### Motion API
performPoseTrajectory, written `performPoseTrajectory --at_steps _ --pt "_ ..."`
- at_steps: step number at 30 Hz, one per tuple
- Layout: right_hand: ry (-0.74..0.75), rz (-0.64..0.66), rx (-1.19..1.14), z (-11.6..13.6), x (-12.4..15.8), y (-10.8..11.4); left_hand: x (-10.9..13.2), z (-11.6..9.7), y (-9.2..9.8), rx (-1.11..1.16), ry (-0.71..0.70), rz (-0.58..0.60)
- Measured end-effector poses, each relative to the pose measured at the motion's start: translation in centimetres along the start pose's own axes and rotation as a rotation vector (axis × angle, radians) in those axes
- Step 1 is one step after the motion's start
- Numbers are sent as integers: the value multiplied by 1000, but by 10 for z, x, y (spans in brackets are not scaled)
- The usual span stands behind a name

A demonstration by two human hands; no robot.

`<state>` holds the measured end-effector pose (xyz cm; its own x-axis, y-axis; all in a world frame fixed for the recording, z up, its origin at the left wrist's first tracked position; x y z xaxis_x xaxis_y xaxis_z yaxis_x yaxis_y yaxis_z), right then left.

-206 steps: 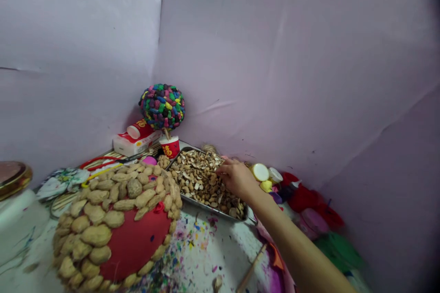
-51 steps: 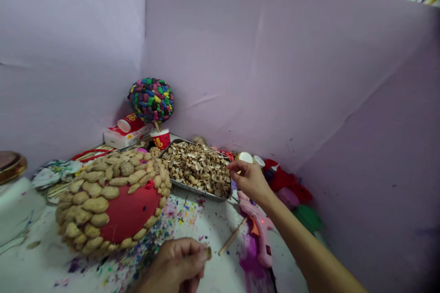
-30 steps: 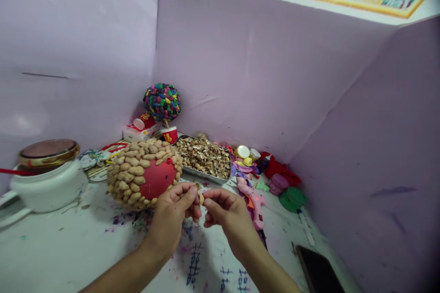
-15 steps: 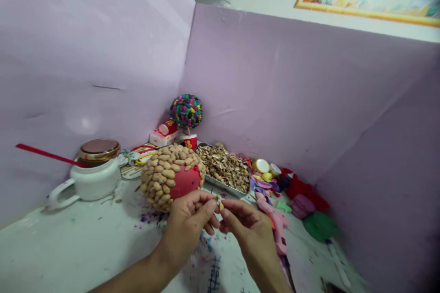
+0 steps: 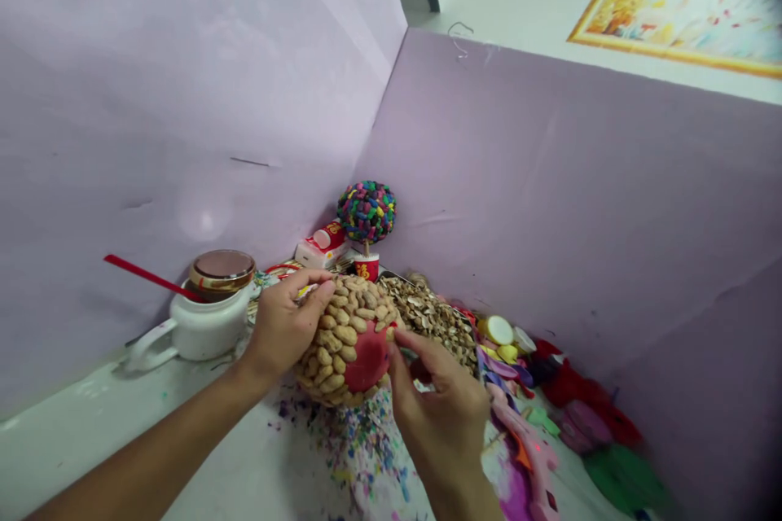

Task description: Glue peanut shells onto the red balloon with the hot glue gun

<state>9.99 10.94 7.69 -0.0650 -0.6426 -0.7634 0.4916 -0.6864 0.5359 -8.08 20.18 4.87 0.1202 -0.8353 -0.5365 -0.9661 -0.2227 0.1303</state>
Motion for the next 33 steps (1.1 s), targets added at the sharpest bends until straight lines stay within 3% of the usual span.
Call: performPoseTrajectory --at_steps 9,25,33 --pt "199 -132 294 26 6 -3 12 -15 -8 -12 -109 57" --pt "87 -63 272 6 7 -17 15 -11 -4 -62 -141 10" --pt "-9 48 187 -2 0 -23 15 -8 -6 -60 -160 9"
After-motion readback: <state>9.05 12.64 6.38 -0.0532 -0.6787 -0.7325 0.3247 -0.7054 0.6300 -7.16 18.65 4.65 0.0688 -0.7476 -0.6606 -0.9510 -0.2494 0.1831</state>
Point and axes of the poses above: each hand's wrist, its own x-axis away from the middle knuckle, its own y-axis out of the back of the hand, z = x × y, the point moved 9 cm from there along -x, towards the middle knuckle, and after that the axes turned 3 degrees about z, right-handed, at the moved point
